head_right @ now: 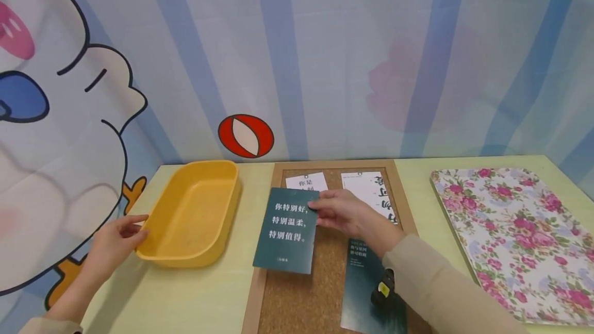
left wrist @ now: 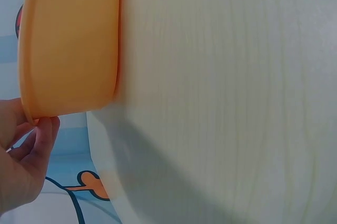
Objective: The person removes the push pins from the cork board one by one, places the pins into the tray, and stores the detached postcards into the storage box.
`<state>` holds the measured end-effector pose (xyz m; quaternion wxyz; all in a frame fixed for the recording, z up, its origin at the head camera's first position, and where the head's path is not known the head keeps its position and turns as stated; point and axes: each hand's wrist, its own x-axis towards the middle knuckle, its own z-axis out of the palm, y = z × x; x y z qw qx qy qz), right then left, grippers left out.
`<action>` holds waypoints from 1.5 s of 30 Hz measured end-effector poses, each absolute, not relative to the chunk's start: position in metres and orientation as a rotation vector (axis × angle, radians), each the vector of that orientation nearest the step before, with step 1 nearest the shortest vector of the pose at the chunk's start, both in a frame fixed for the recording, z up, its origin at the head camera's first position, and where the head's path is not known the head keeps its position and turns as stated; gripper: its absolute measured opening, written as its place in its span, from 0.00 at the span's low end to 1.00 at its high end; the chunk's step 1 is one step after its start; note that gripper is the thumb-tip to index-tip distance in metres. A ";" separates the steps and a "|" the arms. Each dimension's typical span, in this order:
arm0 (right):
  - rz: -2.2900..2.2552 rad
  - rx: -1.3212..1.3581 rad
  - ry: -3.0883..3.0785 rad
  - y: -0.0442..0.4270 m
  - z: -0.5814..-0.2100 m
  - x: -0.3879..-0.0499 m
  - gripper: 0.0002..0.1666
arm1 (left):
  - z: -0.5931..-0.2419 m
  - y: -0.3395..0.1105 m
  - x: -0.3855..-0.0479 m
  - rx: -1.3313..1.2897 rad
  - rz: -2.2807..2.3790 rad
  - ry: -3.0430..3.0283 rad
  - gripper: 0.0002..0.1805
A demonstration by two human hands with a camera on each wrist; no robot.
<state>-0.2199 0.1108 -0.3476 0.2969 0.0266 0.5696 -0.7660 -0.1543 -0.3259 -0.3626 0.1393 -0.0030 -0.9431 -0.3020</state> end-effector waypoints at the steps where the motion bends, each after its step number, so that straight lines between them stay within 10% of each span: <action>1: -2.041 0.082 1.513 0.109 -0.347 -0.221 0.11 | -0.362 -0.326 -0.155 -0.010 -0.869 -2.724 0.17; 21: -1.983 -0.052 1.512 0.069 -0.336 -0.250 0.01 | -0.365 -0.323 -0.153 0.050 -0.846 -2.709 0.17; 45: -1.988 0.091 1.552 -0.008 -0.336 -0.275 0.17 | -0.361 -0.325 -0.157 0.065 -0.865 -2.732 0.18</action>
